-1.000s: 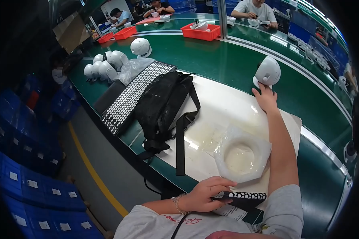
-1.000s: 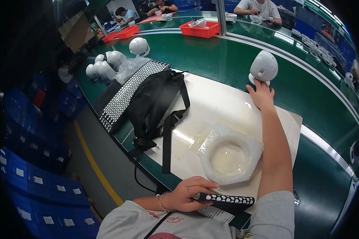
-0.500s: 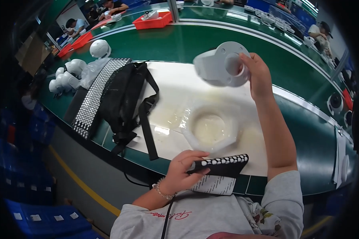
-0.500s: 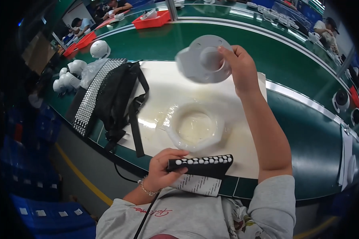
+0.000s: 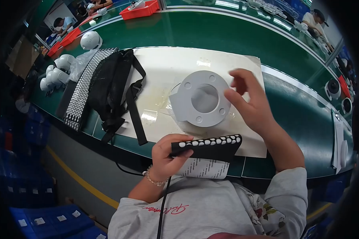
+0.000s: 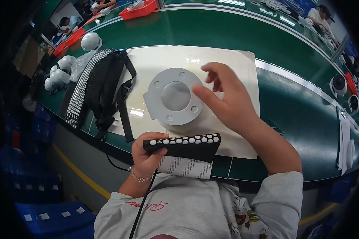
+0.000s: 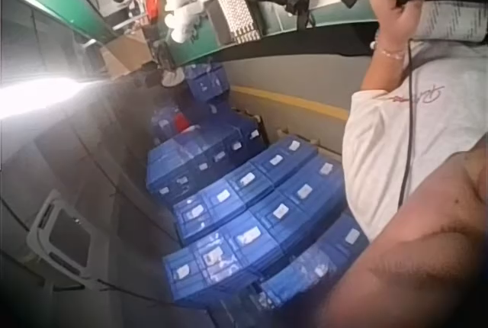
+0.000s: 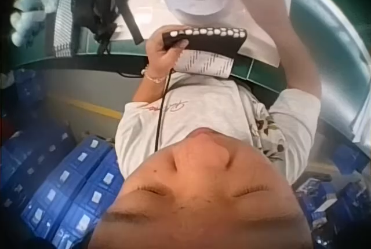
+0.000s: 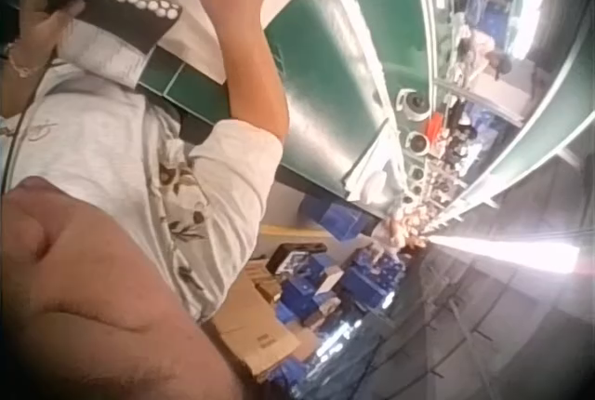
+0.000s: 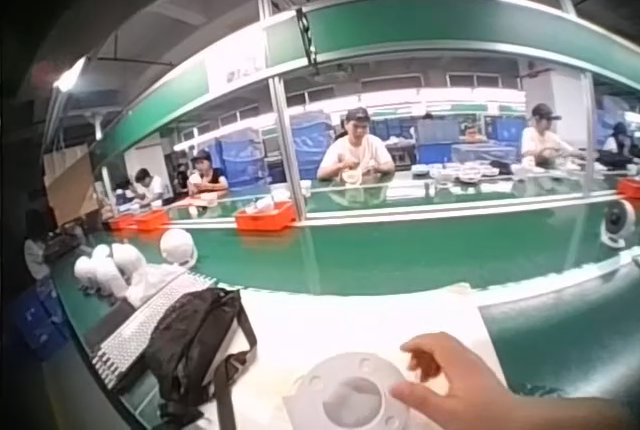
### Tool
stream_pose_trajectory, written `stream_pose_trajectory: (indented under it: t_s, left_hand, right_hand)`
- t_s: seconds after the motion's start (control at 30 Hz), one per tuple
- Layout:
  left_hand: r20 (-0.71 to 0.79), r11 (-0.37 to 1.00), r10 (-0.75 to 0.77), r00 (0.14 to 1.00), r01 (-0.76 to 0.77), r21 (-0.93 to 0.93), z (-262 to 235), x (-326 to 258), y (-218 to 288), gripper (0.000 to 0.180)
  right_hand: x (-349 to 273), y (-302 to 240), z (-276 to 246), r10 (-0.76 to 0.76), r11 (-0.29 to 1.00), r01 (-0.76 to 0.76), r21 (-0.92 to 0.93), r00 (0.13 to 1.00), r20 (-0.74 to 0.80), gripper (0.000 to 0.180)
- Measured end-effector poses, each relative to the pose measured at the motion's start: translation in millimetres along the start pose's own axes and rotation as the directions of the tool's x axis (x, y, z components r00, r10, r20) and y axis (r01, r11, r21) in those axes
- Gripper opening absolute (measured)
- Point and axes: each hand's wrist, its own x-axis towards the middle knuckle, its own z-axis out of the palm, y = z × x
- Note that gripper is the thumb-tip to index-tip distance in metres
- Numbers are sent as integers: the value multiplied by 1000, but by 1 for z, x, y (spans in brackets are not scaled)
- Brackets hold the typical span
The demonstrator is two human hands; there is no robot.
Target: Applying small black adhesive rubber pads to the bottom of white light fixture bases at an assembly line.
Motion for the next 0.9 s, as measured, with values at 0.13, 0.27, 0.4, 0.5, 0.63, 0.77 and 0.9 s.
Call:
stream_pose_trajectory:
  t_s: [0.13,0.27,0.4,0.5,0.63,0.77,0.9]
  left_hand:
    - [-71,998,-64,995,66,24,-3,-5,6,22]
    - [-188,978,-154,970,123,-167,-3,-3,8,25]
    - [-137,933,-291,947,249,-259,-4,-7,10,25]
    - [-130,907,-354,926,306,-290,-6,-6,9,21]
    - [-182,921,-320,930,261,-289,-7,-6,9,17]
    - [-240,960,-207,948,150,-236,-4,-5,8,14]
    - [-214,956,-229,950,179,-231,-5,-5,9,13]
  right_hand:
    - [-36,-15,-6,-220,949,249,-191,962,162,42]
    - [-52,-9,6,-204,957,254,-141,932,299,42]
    - [-57,9,8,-141,990,144,2,964,227,43]
    - [-58,11,7,-57,997,40,71,966,253,41]
    - [-55,10,4,35,966,-113,232,948,318,36]
    - [-51,3,-3,-50,990,5,139,945,323,29]
    - [-47,4,-3,-130,991,123,41,958,257,28]
